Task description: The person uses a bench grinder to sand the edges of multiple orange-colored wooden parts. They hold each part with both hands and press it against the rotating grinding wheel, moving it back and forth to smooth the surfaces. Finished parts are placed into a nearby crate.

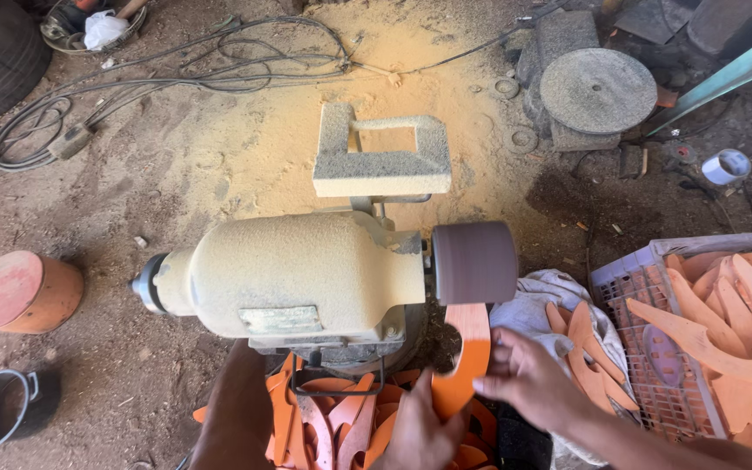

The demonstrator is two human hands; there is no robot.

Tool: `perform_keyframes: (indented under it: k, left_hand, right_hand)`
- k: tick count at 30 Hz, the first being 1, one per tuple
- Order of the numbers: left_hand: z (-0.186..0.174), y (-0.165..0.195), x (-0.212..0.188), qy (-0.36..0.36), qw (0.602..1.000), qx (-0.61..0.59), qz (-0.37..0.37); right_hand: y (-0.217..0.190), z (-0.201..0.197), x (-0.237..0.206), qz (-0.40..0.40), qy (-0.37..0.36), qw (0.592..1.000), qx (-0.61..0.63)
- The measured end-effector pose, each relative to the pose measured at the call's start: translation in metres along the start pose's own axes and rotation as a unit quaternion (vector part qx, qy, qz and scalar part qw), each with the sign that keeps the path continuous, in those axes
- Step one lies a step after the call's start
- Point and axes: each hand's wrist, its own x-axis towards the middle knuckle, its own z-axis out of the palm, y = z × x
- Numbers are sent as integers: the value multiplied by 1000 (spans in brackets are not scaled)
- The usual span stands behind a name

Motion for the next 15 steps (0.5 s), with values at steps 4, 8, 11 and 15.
perform_keyframes:
  k: [4, 8, 11, 15]
  left_hand:
    - [11, -14, -12, -7, 998, -7, -67]
    - [4, 11, 2, -17, 995, -97, 6]
    - [-14, 41, 23, -50, 995, -12, -83]
    - [-25, 66, 37, -53, 995, 32, -81]
  right_hand:
    - [9, 7, -14, -21, -50, 998, 25]
    - [-9, 0, -8, 53, 36, 997, -35]
    - [-27, -11, 6, 38, 77, 995, -52]
    - [-43, -16, 20, -88, 33, 995, 36]
